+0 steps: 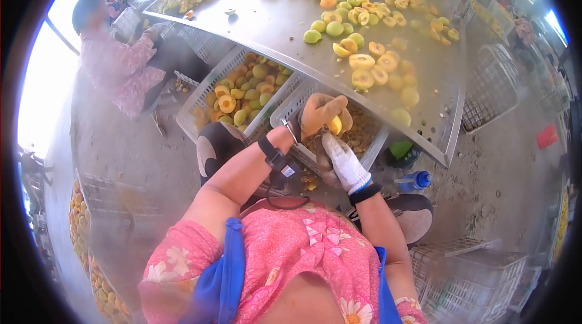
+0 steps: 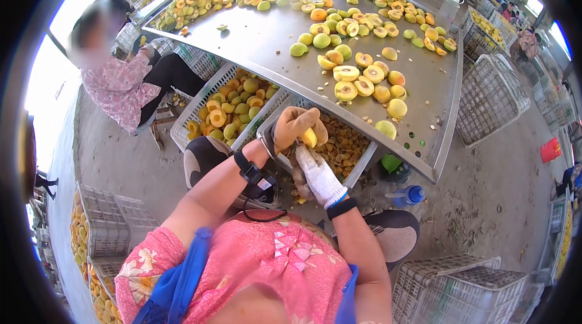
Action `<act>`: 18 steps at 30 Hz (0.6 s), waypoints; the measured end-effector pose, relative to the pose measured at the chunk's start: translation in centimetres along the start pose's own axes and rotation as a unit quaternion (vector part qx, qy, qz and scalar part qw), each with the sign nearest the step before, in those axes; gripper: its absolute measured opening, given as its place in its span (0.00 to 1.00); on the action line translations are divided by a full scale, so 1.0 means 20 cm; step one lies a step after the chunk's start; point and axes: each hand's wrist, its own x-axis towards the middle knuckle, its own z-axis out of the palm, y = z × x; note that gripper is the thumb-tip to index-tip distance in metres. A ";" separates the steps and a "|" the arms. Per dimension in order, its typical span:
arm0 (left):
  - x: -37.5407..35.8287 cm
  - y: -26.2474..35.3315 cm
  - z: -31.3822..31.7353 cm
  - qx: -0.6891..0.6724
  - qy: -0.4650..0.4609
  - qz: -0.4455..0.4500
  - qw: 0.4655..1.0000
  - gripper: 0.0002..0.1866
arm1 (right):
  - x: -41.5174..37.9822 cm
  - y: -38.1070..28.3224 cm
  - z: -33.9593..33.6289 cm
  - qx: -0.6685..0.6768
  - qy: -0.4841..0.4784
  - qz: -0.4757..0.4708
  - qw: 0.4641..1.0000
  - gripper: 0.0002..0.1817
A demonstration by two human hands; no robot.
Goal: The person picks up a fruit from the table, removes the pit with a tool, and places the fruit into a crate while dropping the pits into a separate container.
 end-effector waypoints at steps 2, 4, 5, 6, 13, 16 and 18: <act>0.00 -0.03 -0.01 -0.032 -0.014 0.001 0.999 0.30 | -0.03 -0.03 0.00 0.208 -0.099 0.099 0.968 0.19; 0.00 -0.03 -0.01 -0.105 -0.028 -0.013 0.994 0.30 | 0.01 0.02 0.00 0.286 -0.141 0.115 0.941 0.20; 0.00 -0.03 -0.01 -0.189 -0.010 -0.041 0.981 0.30 | 0.03 0.04 0.00 0.323 -0.162 0.121 0.924 0.21; -0.03 -0.01 0.01 -0.272 0.007 -0.069 0.960 0.30 | 0.06 0.06 -0.01 0.364 -0.209 0.116 0.900 0.22; 0.02 -0.05 -0.07 -0.473 0.211 -0.064 0.853 0.28 | 0.10 0.12 -0.06 0.498 -0.321 0.059 0.803 0.23; -0.02 -0.05 -0.37 -0.313 0.297 0.030 0.902 0.25 | 0.11 0.12 -0.10 0.547 -0.235 0.032 0.803 0.24; -0.03 -0.12 -0.63 -0.089 0.325 0.139 0.931 0.22 | 0.15 0.16 -0.15 0.524 -0.141 -0.011 0.840 0.26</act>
